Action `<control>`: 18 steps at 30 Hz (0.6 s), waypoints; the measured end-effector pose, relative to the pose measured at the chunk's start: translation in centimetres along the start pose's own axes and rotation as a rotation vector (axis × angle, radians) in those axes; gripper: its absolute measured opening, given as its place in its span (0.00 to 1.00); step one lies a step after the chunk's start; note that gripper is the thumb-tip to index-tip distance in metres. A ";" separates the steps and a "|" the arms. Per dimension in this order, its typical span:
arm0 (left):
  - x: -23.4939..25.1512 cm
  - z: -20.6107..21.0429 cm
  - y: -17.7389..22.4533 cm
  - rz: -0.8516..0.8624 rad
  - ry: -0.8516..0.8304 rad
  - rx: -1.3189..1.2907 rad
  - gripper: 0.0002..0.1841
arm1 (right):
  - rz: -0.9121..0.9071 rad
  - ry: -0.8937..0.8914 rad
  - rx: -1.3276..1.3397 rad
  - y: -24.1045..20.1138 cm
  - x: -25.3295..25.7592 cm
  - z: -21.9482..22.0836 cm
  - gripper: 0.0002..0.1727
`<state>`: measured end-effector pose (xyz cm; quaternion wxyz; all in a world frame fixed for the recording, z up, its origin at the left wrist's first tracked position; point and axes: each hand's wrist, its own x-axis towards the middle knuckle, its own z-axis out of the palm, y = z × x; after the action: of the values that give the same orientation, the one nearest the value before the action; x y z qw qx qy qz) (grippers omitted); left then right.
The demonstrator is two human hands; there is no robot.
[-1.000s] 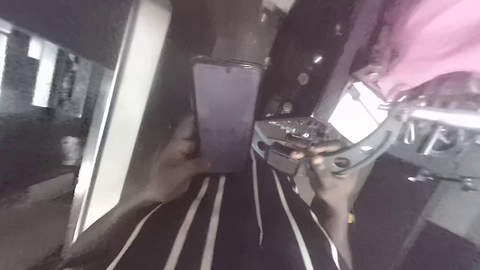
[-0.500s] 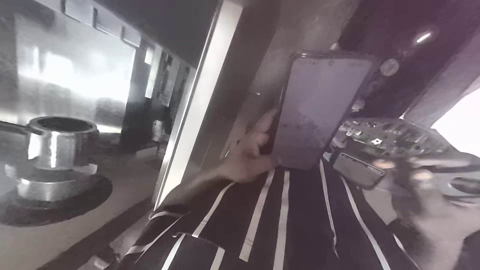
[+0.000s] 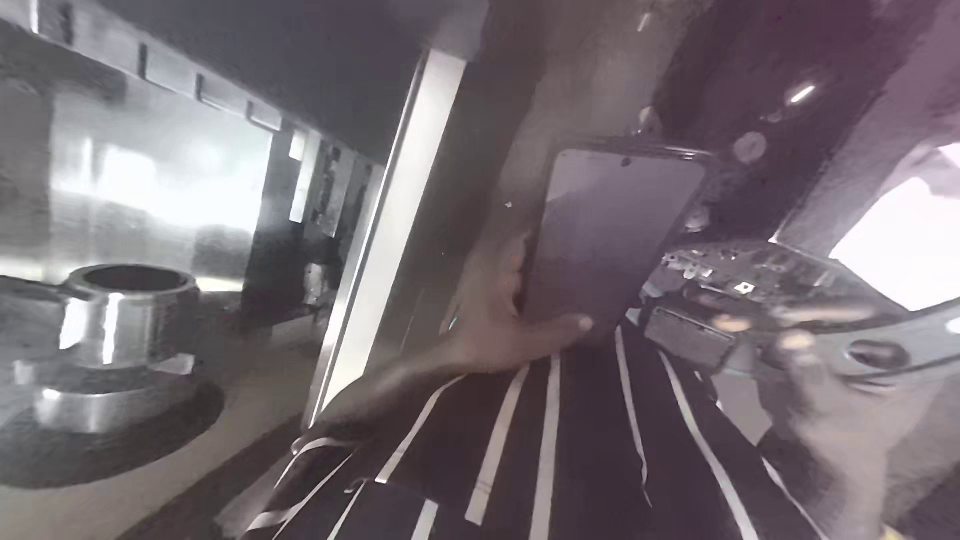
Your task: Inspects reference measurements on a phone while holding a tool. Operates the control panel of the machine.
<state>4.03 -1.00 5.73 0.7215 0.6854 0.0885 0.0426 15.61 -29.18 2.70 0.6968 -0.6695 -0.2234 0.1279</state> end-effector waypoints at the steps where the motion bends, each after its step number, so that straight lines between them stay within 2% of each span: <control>1: -0.2 -0.1 0.0 0.001 0.005 0.055 0.44 | 0.010 0.000 0.007 -0.2 0.0 0.2 0.15; 3: -0.2 0.2 -0.4 0.009 0.025 0.042 0.46 | 0.020 0.034 0.043 -0.4 0.2 0.4 0.15; 5: -0.5 0.5 -0.7 -0.017 0.066 0.030 0.43 | 0.022 0.056 0.036 -0.5 -0.1 0.2 0.15; 12: -0.8 0.6 -0.6 0.001 0.106 0.146 0.38 | 0.004 0.008 0.097 -0.2 -0.1 0.1 0.10; 18: -1.0 0.5 -0.6 0.025 0.092 0.134 0.40 | -0.002 0.027 0.091 -0.1 -0.4 0.2 0.10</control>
<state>3.12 -1.68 5.22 0.6685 0.7307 0.1156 0.0771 15.16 -29.17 2.78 0.7297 -0.6384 -0.2089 0.1281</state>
